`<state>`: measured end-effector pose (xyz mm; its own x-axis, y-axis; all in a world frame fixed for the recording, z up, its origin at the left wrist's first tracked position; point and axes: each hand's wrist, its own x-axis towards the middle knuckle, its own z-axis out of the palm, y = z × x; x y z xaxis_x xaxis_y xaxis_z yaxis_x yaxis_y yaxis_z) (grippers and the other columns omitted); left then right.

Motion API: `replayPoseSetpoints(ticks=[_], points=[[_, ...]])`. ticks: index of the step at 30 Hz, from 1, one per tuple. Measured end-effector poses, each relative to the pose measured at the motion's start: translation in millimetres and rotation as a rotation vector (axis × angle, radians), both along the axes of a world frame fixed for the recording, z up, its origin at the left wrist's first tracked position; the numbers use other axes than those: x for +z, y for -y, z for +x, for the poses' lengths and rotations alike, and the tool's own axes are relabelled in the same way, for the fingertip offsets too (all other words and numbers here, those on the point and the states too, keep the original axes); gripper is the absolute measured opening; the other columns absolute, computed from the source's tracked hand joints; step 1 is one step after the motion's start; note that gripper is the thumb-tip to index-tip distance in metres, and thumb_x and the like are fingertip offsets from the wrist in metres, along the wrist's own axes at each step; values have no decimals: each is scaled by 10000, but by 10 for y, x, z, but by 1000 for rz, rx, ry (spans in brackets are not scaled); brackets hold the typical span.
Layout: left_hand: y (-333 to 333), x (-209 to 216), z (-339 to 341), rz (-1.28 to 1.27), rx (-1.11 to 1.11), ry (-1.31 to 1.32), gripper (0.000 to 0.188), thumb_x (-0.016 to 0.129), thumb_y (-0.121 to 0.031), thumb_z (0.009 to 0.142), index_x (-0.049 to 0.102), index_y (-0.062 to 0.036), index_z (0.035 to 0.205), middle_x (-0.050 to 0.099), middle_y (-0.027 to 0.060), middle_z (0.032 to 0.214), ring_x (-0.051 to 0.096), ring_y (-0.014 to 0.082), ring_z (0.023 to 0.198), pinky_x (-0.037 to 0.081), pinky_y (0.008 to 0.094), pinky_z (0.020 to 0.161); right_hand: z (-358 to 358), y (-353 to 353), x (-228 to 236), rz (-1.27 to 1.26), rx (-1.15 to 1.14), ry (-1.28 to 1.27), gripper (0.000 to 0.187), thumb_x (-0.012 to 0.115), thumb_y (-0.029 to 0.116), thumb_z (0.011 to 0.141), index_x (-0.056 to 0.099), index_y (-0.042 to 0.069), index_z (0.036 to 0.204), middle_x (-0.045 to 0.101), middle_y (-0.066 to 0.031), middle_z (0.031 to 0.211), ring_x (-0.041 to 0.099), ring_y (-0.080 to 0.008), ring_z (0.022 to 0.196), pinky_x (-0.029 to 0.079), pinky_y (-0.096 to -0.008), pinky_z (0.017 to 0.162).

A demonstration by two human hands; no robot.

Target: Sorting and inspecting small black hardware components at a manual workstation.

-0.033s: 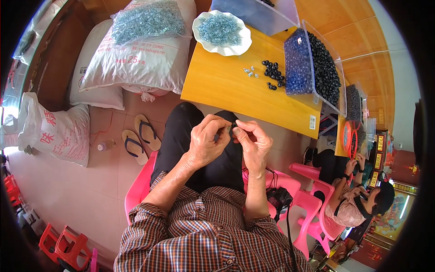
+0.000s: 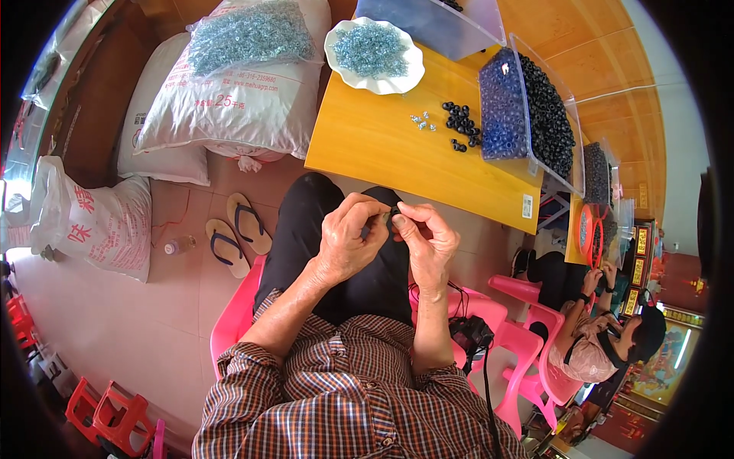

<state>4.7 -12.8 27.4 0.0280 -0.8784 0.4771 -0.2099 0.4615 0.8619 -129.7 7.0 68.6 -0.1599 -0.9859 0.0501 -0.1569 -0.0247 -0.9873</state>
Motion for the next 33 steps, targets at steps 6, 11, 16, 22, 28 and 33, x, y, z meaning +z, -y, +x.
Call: replayPoseSetpoints(ticks=[6,11,16,22,28,33], points=[[1,-3,-35,-7,28,8,219,644,86,715,598,-27,897,613,104,831,626,221,649,511,287,566,9,-4,-41,22,-13,13,164,687,-11,846,689,1,1009,628,-21,853,587,-80,721,505,-215,627],[-4,3,-29,1,19,10,223,640,87,717,585,-26,901,610,110,832,628,237,662,514,298,576,13,-7,-50,39,-10,61,159,686,-4,849,689,9,1007,626,-14,842,586,-83,719,502,-218,628],[-1,-9,-19,2,0,0,227,644,85,715,580,-25,903,609,113,833,627,244,666,514,303,579,12,-20,-74,77,-22,123,157,684,-1,851,690,17,1007,632,-9,867,586,-72,734,505,-212,624],[4,-15,-6,-6,2,5,224,636,86,718,578,-27,902,608,112,832,627,240,661,512,298,579,27,-19,-117,48,-35,119,163,679,3,856,685,15,1018,633,-16,822,591,-89,714,505,-228,621],[1,13,12,94,-33,-35,198,627,80,756,599,-25,922,617,101,844,635,191,657,514,268,577,2,-14,-92,96,-72,167,155,675,32,868,682,4,1021,651,-30,833,608,-102,701,503,-233,604],[22,22,-6,19,-17,-9,188,661,56,769,646,-26,938,643,97,871,647,182,679,522,269,576,26,-15,-78,132,-82,209,164,673,59,878,684,-2,1030,651,-34,824,606,-103,690,495,-229,587]])
